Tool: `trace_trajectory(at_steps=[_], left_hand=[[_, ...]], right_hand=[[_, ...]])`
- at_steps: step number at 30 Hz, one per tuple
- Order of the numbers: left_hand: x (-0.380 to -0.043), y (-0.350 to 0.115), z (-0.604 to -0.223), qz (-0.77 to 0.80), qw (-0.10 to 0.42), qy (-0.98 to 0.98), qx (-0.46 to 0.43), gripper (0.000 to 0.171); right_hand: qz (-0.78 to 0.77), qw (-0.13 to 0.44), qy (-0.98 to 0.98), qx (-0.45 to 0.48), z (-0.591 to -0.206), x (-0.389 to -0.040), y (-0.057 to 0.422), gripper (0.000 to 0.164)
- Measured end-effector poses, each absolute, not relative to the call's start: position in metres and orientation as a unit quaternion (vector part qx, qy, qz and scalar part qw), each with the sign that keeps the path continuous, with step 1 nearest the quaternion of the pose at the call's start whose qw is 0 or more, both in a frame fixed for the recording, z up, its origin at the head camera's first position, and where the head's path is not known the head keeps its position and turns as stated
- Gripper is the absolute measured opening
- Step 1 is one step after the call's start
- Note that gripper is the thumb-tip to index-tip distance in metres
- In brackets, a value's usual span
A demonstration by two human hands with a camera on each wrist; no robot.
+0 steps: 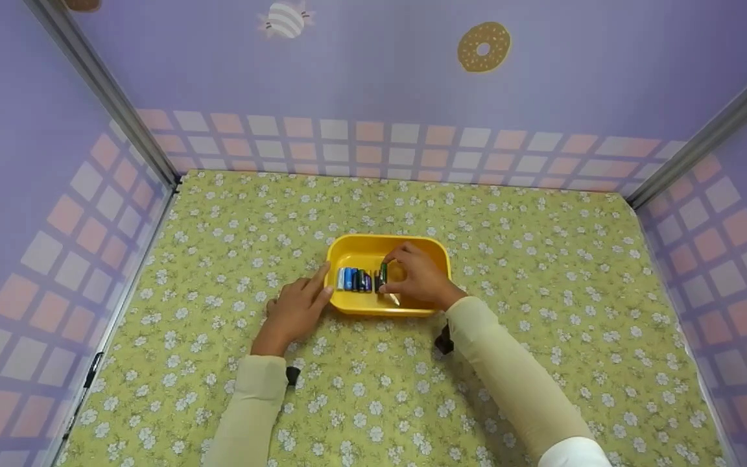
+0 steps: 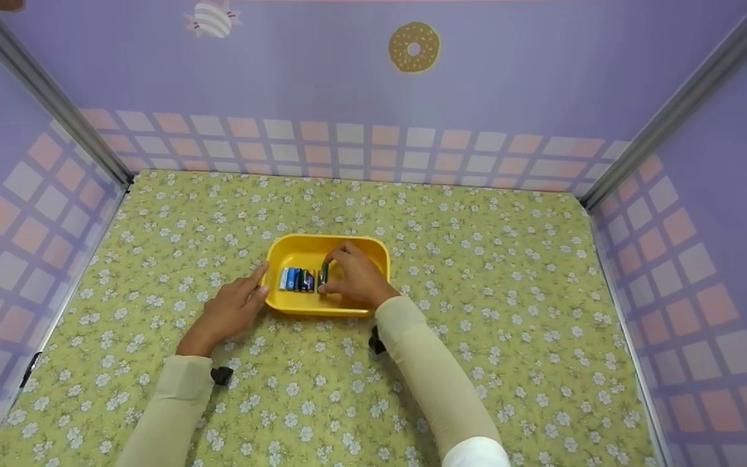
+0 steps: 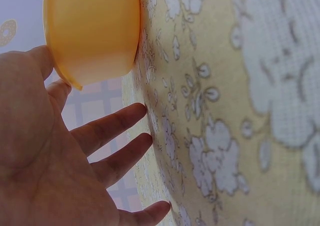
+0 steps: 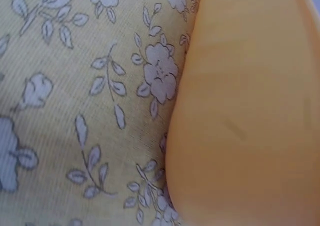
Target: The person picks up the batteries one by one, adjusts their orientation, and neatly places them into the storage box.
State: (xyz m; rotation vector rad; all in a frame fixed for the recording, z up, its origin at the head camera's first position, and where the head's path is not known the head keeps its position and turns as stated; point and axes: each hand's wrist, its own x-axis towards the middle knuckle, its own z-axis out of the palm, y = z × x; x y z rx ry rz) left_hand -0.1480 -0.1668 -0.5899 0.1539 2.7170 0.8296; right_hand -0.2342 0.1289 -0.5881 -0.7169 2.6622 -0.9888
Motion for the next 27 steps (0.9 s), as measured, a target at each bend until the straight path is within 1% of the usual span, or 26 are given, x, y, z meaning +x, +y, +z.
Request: trace_trajectory(at_steps=[6, 11, 16, 27], left_hand=[[-0.1481, -0.1667, -0.5894, 0.289, 0.149, 0.944, 0.053, 0.059], [-0.1488, -0.166, -0.5902, 0.288, 0.15, 0.944, 0.052, 0.059], [-0.1493, -0.1653, -0.5908, 0.286, 0.151, 0.945, 0.048, 0.059], [-0.1494, -0.1651, -0.5911, 0.282, 0.149, 0.947, 0.048, 0.059]], right_hand=[[-0.311, 0.113, 0.918, -0.221, -0.5929, -0.2351, 0.1259, 0.051], [-0.306, 0.132, 0.919, -0.208, -0.5946, -0.235, 0.1242, 0.052], [-0.297, 0.136, 0.921, -0.215, -0.5962, -0.2359, 0.123, 0.055], [-0.272, 0.137, 0.926, -0.223, -0.5964, -0.2351, 0.122, 0.054]])
